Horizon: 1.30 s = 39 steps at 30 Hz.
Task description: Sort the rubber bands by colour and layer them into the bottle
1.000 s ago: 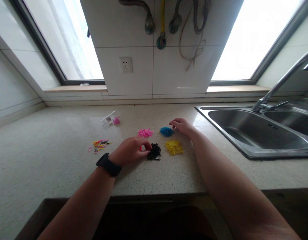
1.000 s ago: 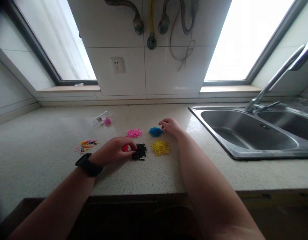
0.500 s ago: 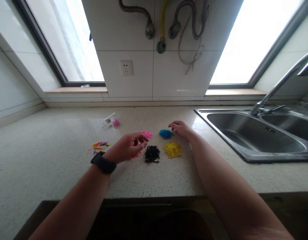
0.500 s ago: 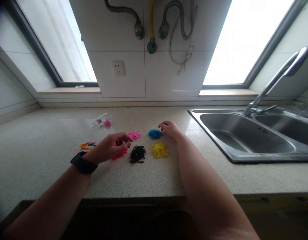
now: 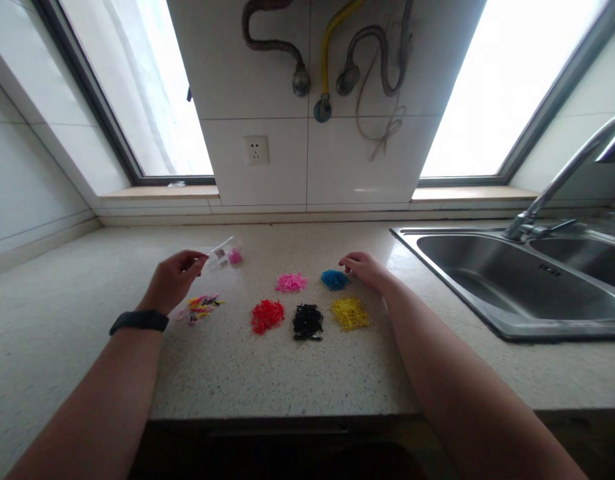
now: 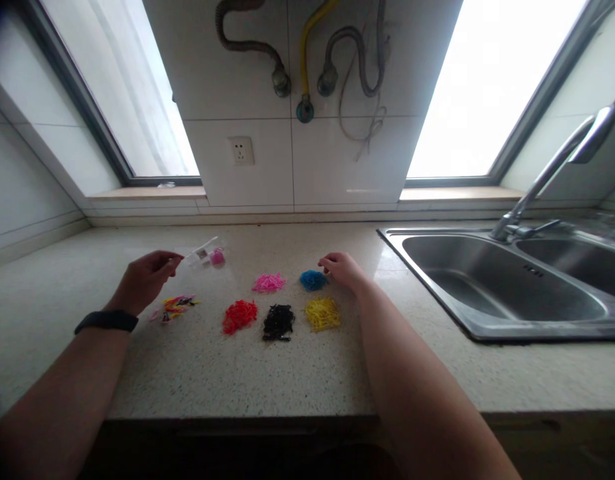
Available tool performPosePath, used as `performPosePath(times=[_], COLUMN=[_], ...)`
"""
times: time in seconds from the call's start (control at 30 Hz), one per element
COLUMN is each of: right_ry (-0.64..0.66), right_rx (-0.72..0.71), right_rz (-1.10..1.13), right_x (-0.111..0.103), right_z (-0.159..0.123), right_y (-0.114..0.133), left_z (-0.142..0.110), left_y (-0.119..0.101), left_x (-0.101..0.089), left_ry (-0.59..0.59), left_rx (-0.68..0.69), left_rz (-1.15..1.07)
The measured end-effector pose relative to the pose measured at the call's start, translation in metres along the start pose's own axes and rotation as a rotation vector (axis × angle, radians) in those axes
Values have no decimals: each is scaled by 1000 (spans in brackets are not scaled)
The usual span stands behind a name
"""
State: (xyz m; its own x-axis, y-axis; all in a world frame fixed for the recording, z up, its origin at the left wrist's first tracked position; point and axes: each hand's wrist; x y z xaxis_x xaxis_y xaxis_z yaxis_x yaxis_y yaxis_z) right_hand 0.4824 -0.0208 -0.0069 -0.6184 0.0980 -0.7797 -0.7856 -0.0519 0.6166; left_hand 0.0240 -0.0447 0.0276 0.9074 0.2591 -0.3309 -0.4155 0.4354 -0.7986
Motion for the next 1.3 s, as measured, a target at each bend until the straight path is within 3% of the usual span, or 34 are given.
performPosePath(times=[0.13, 0.43, 0.63, 0.83, 1.0, 1.13, 1.3], right_ry=[8, 2, -120, -181, 27, 152, 232], right_rx=[-16, -31, -237, -342, -597, -766, -829], right_rz=[4, -71, -128, -158, -301, -458, -651], right_x=[1, 0, -2, 3, 18, 44, 90], right_z=[0, -1, -8, -33, -53, -54, -40], right_y=[-1, 1, 11, 73, 150, 200, 235], left_z=[7, 16, 18, 20, 22, 24, 25], left_y=[25, 50, 54, 59, 67, 73, 76], left_x=[-8, -6, -2, 1, 3, 4, 4], left_ry=[-29, 23, 7, 9, 5, 0, -6], left_rx=[-117, -344, -365, -348, -329, -312, -284], left_rz=[-111, -274, -303, -293, -270, -240, -205])
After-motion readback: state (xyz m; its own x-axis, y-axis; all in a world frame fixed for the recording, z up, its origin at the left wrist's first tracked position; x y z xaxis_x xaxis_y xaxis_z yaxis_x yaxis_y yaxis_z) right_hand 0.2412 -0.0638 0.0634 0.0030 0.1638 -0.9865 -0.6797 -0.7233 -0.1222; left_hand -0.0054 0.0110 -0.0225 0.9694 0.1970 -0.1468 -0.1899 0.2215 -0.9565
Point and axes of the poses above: each hand's wrist, its own z-axis towards the middle knuckle, its own x-axis out of the palm, y = z × x, and after that the axes turned 13 degrees about -z, right-handed
